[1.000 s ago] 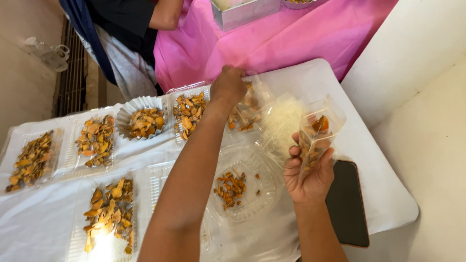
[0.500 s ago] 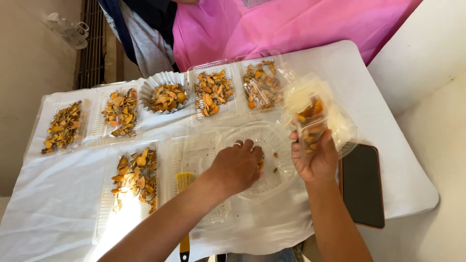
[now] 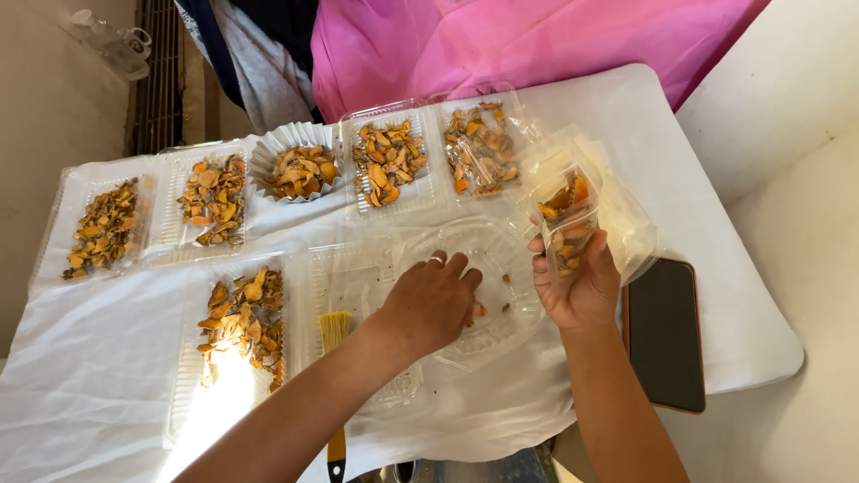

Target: The person is picking up dried slices from plastic trays and placing them into small clear plastic bags.

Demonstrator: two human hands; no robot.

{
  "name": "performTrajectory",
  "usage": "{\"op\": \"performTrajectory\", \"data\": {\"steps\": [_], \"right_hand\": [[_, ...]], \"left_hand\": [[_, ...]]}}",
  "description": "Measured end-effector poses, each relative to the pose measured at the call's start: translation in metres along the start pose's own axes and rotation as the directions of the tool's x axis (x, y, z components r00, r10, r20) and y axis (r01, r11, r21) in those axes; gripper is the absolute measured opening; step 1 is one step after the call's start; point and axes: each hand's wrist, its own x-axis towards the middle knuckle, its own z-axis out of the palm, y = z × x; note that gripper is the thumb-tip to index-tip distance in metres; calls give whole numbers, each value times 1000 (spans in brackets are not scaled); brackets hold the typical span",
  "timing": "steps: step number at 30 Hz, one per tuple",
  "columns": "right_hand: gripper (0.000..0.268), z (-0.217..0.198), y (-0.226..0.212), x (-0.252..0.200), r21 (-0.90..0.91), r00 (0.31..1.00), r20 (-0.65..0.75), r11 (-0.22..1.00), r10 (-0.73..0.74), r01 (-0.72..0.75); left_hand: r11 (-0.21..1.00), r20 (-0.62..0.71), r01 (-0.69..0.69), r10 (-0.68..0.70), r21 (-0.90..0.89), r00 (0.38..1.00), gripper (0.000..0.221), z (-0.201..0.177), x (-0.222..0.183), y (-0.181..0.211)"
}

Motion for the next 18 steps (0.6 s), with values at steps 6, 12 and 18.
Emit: {"op": "performTrajectory", "data": {"steps": [6,12,18], "right_hand": [[50,0,3,1,-16,1000,-4,1000,11,-11],[51,8,1,3,-13,999,-1,999,39,-39],[52,11,2,1,-30,999,-20,999,43,-44]], "left_hand": [[1000,180,-3,5,-11,984,57,-25,-4,9],[983,94,-157,149,94,984,34,24,5,-3],[967,4,-231,232,107,973,20,36,7,-2]]}}
